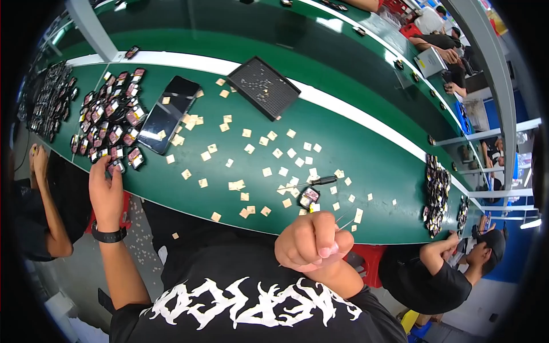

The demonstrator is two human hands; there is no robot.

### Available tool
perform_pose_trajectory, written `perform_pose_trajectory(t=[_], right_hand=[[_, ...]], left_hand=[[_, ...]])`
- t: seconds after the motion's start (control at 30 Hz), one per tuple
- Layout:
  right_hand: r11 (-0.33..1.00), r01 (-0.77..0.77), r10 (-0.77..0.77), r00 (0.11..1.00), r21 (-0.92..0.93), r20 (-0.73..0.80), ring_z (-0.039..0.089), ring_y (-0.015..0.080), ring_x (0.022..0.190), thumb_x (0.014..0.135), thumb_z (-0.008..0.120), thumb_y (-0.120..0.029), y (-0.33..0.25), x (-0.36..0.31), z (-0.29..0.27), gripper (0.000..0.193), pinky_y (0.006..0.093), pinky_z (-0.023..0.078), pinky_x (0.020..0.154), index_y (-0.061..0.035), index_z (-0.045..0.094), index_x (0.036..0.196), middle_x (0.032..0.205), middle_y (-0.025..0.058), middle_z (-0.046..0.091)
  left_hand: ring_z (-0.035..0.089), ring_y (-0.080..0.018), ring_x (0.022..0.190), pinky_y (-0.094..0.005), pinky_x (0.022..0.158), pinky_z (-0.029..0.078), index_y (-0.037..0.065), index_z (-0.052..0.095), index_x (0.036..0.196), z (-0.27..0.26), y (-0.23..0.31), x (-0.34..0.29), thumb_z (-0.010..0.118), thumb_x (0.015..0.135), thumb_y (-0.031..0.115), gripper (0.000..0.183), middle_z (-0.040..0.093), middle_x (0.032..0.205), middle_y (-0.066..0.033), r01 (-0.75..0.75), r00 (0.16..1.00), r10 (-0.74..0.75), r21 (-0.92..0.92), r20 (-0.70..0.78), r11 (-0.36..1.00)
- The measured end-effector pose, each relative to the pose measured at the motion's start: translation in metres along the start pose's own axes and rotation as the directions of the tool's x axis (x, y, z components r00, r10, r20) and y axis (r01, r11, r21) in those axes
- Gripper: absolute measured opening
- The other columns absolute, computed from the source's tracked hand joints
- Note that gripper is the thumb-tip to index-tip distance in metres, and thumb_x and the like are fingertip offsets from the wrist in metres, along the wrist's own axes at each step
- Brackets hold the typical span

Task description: Assembling small electronic components, specifically smartwatches, on a production line using hands and tools.

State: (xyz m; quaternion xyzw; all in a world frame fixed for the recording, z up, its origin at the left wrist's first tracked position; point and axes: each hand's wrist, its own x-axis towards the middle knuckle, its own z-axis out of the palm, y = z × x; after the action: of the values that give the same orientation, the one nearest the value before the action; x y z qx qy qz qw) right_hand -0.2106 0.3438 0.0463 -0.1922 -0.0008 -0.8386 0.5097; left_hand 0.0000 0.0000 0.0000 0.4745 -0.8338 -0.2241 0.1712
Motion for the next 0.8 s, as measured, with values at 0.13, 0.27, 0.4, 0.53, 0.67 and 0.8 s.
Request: perform_pose_trajectory(t=[0.13, 0.27, 0.4, 0.53, 0.67, 0.8], right_hand=[[0.991, 0.005, -0.016, 0.997, 0.137, 0.078, 0.028, 0.0097, 0.039, 0.078, 0.053, -0.006, -0.006, -0.003, 0.001, 0.007, 0.028, 0.021, 0.039, -0.0007, 0.058, 0.08, 0.067, 0.0075, 0.052], [0.979, 0.001, -0.029, 0.991, 0.204, 0.129, 0.029, 0.0096, 0.039, 0.079, 0.053, -0.005, -0.013, -0.006, -0.001, 0.006, 0.0282, 0.021, 0.039, -0.0007, 0.056, 0.08, 0.066, 0.0067, 0.051], [0.984, -0.001, -0.014, 0.997, 0.18, 0.082, 0.03, 0.0093, 0.038, 0.082, 0.053, -0.009, -0.017, -0.008, 0.0, 0.004, 0.0252, 0.021, 0.038, -0.0069, 0.056, 0.08, 0.062, 0.0043, 0.048], [0.982, 0.015, -0.025, 0.998, 0.187, 0.049, 0.028, 0.0093, 0.039, 0.086, 0.053, -0.01, -0.018, -0.012, -0.001, 0.005, 0.0261, 0.02, 0.038, -0.0082, 0.058, 0.086, 0.063, 0.0035, 0.047], [0.983, 0.019, -0.02, 1.0, 0.182, 0.003, 0.029, 0.0092, 0.04, 0.09, 0.054, -0.012, -0.018, -0.015, 0.0, 0.006, 0.0262, 0.022, 0.039, -0.0083, 0.059, 0.091, 0.064, 0.003, 0.048], [0.997, 0.021, -0.015, 0.997, 0.072, -0.081, 0.03, 0.0092, 0.041, 0.091, 0.055, -0.011, -0.019, -0.02, 0.002, 0.008, 0.0264, 0.023, 0.04, -0.007, 0.061, 0.094, 0.065, 0.0031, 0.049]], left_hand=[[0.062, -0.0342, 0.108, -0.0406, 0.094, 0.049, 0.0, 0.061, 0.126, 0.015, 0.007, -0.009, 0.061, 0.099, 0.014, 0.031, 0.061, 0.119, -0.0181, -0.229, 0.956, 0.255, 0.175, -0.144, 0.958], [0.061, -0.0357, 0.111, -0.0407, 0.096, 0.048, -0.001, 0.062, 0.125, 0.029, 0.004, -0.014, 0.057, 0.102, 0.014, 0.028, 0.061, 0.121, -0.0189, -0.307, 0.903, 0.363, 0.246, -0.228, 0.919], [0.061, -0.0355, 0.114, -0.0421, 0.097, 0.049, 0.0, 0.065, 0.123, 0.034, -0.011, -0.012, 0.058, 0.102, 0.014, 0.026, 0.061, 0.125, -0.0179, -0.336, 0.87, 0.408, 0.273, -0.276, 0.901], [0.063, -0.0302, 0.105, -0.0368, 0.09, 0.051, 0.0, 0.065, 0.123, 0.037, -0.006, -0.011, 0.06, 0.102, 0.015, 0.027, 0.062, 0.124, -0.0166, -0.351, 0.814, 0.455, 0.319, -0.361, 0.88], [0.061, -0.0205, 0.092, -0.0294, 0.08, 0.049, -0.001, 0.066, 0.123, 0.031, 0.021, -0.027, 0.062, 0.101, 0.015, 0.027, 0.063, 0.118, -0.0136, -0.245, 0.851, 0.337, 0.264, -0.403, 0.933], [0.056, -0.0142, 0.08, -0.0274, 0.07, 0.045, -0.004, 0.067, 0.101, 0.025, 0.118, -0.074, 0.059, 0.097, 0.003, 0.011, 0.063, 0.094, -0.0075, -0.409, 0.912, 0.385, -0.354, -0.14, 0.841]])
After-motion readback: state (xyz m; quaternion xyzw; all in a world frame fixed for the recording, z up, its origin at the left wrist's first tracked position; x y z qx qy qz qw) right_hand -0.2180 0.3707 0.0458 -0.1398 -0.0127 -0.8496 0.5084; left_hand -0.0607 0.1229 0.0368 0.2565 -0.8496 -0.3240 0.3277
